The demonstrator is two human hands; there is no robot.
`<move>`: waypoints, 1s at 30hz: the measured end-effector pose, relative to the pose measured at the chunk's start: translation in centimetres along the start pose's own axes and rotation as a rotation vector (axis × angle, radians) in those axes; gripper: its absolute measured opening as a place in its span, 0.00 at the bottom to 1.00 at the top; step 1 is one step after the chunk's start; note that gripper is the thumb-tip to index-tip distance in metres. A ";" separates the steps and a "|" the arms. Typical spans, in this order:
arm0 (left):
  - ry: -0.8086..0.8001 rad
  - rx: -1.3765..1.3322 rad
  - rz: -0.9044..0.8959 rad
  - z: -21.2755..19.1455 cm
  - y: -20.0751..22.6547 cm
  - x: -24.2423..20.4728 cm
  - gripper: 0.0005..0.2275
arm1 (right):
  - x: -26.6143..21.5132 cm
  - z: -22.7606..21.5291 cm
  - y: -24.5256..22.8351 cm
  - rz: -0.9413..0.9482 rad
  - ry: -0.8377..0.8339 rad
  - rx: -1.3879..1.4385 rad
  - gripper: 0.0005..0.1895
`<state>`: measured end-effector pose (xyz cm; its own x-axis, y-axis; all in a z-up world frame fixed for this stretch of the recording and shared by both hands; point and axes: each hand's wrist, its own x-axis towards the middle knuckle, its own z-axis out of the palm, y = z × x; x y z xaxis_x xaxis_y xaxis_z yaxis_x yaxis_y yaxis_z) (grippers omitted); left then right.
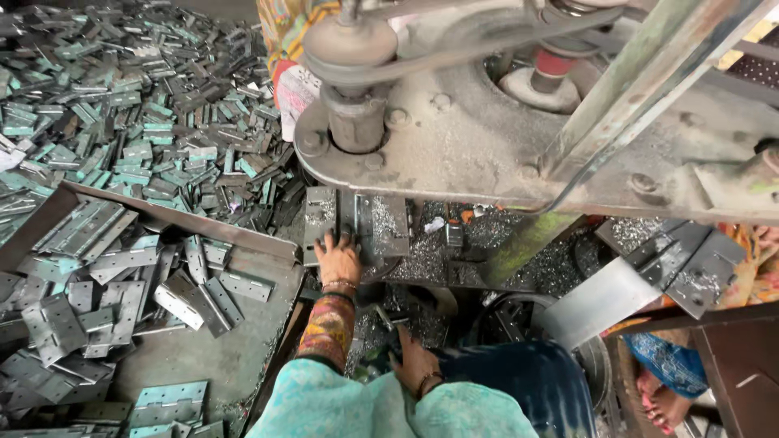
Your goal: The person operates a manual press machine to shape metal pieces. They repeatedly pick up metal blanks from a bin, place them into the press, and operate the lever to complete the cycle.
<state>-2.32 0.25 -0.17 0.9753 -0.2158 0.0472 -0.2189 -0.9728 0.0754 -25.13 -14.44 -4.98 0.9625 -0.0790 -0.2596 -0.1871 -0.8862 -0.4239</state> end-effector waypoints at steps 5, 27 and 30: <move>-0.146 0.156 -0.028 -0.7 0.1 1.2 0.19 | -0.1 -3.3 -1.9 -0.063 -0.038 -0.052 0.42; 0.023 0.064 0.010 -1.0 -2.1 3.8 0.19 | -3.6 -9.8 0.1 -0.133 -0.002 0.282 0.33; 0.176 -0.045 0.134 -3.4 5.5 2.4 0.19 | -4.1 -12.4 1.6 -0.177 0.084 0.349 0.31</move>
<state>-1.30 -5.31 3.70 0.9180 -0.3215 0.2323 -0.3515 -0.9307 0.1014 -26.91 -21.25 6.18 0.9958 0.0114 -0.0907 -0.0586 -0.6820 -0.7290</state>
